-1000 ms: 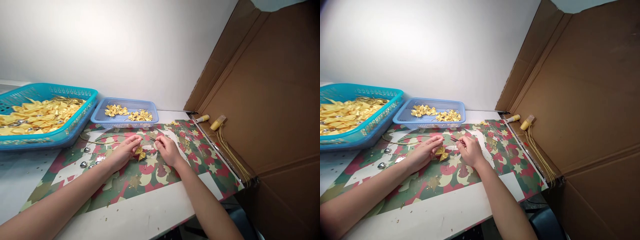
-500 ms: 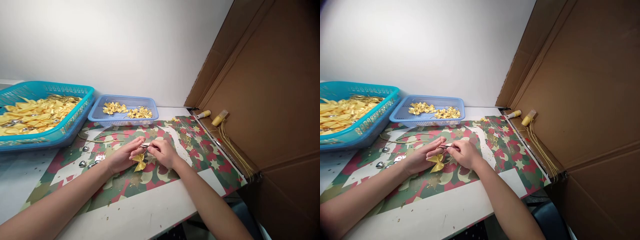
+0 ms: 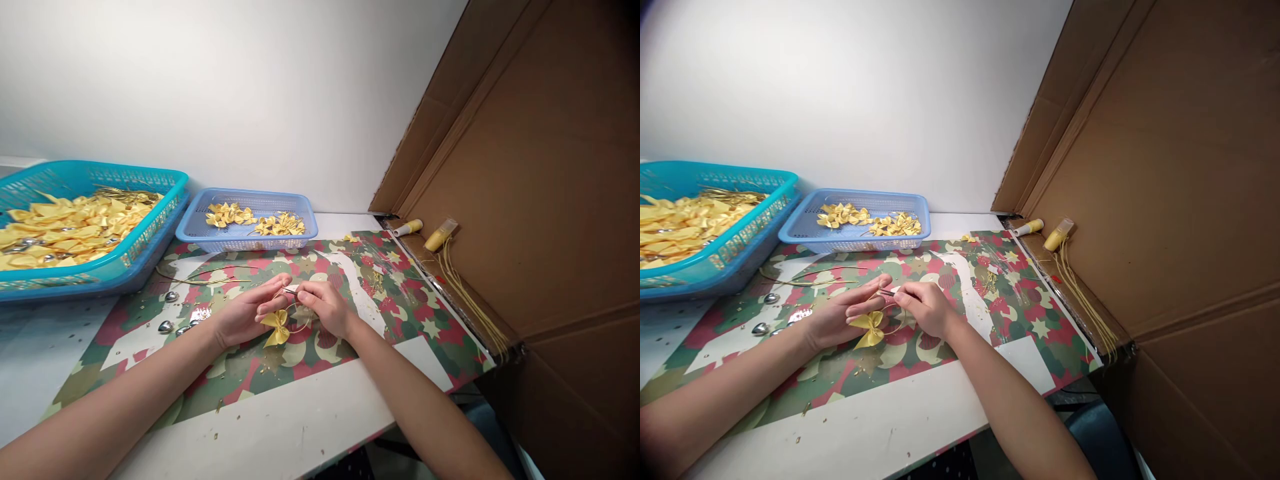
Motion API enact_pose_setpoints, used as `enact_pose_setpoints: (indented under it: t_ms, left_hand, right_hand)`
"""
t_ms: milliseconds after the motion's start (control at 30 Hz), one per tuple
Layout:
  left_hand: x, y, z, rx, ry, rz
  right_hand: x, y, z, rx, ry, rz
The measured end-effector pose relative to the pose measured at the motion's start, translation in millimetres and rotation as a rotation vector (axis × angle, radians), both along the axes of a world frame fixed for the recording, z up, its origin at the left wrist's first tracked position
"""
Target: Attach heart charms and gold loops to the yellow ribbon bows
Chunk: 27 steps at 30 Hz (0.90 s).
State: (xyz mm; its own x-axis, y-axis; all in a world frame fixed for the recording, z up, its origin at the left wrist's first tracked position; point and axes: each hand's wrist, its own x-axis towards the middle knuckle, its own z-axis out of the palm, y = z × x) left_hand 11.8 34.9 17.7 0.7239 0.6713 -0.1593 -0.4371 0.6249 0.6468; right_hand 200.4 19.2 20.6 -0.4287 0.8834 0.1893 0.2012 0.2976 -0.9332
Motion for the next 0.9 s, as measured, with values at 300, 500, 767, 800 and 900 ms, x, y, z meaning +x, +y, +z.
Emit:
enact_pose_setpoints:
  t_ms: [300, 500, 767, 800, 900]
  left_hand:
    - [4.0, -2.2, 0.0, 0.027, 0.019, -0.004]
    - [-5.1, 10.6, 9.9, 0.232, 0.222, 0.072]
    - [-27.6, -1.3, 51.1, 0.976, 1.056, -0.243]
    - [-23.3, -9.2, 51.0, 1.021, 1.117, -0.216]
    - [-4.9, -30.8, 44.8, 1.111, 1.306, 0.001]
  right_hand:
    - [-0.8, 0.8, 0.6, -0.016, -0.043, -0.011]
    - [9.2, 4.3, 3.0, 0.000, -0.014, -0.121]
    - [10.1, 4.7, 4.1, -0.023, -0.131, -0.177]
    - [9.8, 4.0, 3.8, -0.033, -0.143, -0.163]
    - [9.3, 1.5, 3.2, -0.146, -0.106, -0.055]
